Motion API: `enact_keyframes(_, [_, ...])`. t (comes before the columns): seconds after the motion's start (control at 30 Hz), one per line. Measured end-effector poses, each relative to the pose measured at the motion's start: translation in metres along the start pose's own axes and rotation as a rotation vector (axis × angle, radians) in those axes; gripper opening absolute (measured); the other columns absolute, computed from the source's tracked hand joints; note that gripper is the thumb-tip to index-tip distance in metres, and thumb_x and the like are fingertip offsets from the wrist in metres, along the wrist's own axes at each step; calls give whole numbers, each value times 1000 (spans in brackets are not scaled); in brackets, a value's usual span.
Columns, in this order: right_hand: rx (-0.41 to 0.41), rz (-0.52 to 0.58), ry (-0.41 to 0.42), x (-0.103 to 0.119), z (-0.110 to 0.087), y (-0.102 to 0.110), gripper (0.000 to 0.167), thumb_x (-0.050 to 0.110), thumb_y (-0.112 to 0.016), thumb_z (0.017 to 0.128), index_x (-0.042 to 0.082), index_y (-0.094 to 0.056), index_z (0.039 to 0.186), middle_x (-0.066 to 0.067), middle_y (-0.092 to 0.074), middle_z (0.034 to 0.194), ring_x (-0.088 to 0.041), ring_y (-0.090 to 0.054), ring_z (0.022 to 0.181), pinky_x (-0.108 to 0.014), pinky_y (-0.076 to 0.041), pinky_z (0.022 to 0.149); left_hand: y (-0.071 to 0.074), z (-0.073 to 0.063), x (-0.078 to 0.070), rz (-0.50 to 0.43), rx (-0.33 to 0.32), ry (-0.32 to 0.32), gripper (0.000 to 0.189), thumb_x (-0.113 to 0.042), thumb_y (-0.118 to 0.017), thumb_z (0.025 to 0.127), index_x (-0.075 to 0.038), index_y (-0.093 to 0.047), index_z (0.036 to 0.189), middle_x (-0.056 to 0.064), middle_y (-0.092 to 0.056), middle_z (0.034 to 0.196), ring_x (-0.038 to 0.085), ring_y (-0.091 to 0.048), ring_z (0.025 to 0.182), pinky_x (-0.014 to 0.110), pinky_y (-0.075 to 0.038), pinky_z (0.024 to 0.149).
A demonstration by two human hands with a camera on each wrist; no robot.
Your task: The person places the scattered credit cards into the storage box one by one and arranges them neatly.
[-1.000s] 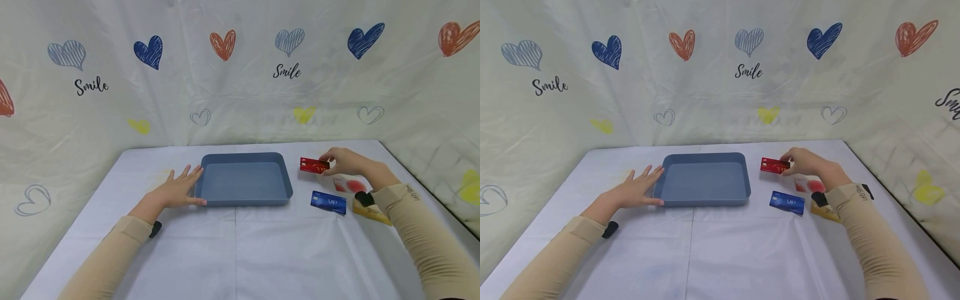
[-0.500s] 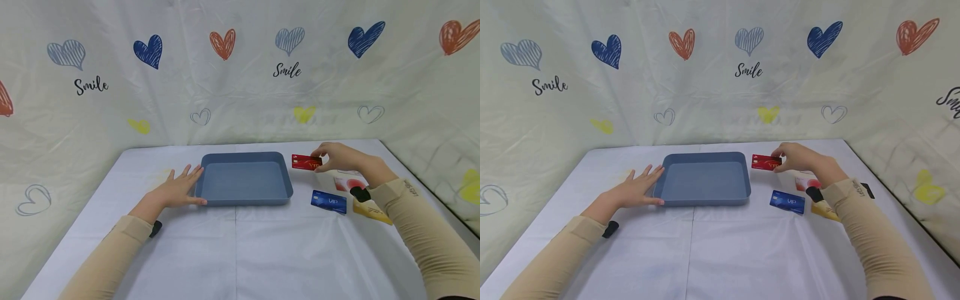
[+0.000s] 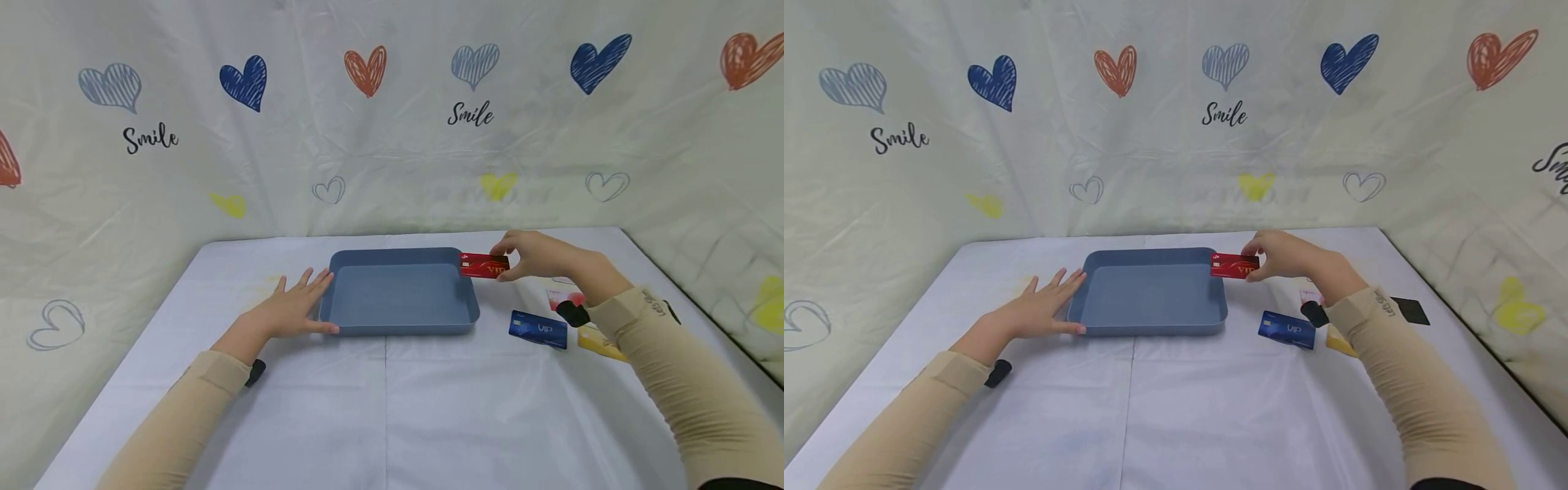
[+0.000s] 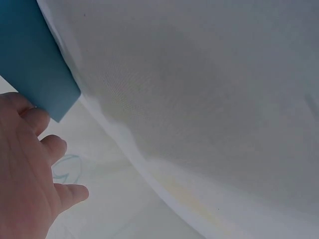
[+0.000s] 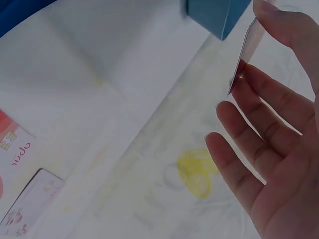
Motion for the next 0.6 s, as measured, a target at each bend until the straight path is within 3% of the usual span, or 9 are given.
enact_keyframes(0.3, [8, -15, 55, 27, 16, -2, 48, 21, -85, 86, -1, -70, 126, -11, -66, 115, -32, -59, 106, -48, -55, 89, 1, -2, -1, -14, 9, 13, 113, -73, -62, 88, -7, -11, 165, 14, -8, 171, 43, -3, 155, 76, -1, 113])
enact_keyframes(0.6, [25, -29, 93, 51, 30, -6, 50, 19, -84, 86, -3, -68, 128, -13, -65, 119, -33, -59, 110, -50, -53, 94, 2, -2, -3, -13, 15, 15, 113, -72, -63, 89, -7, -12, 165, 13, -8, 171, 42, -3, 155, 76, -2, 113])
Point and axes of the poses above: each hand's wrist, its own z-axis towards the middle knuckle, its own y-axis out of the back of the hand, x = y × z, the point moved 9 cm from there along z, towards the middle knuckle
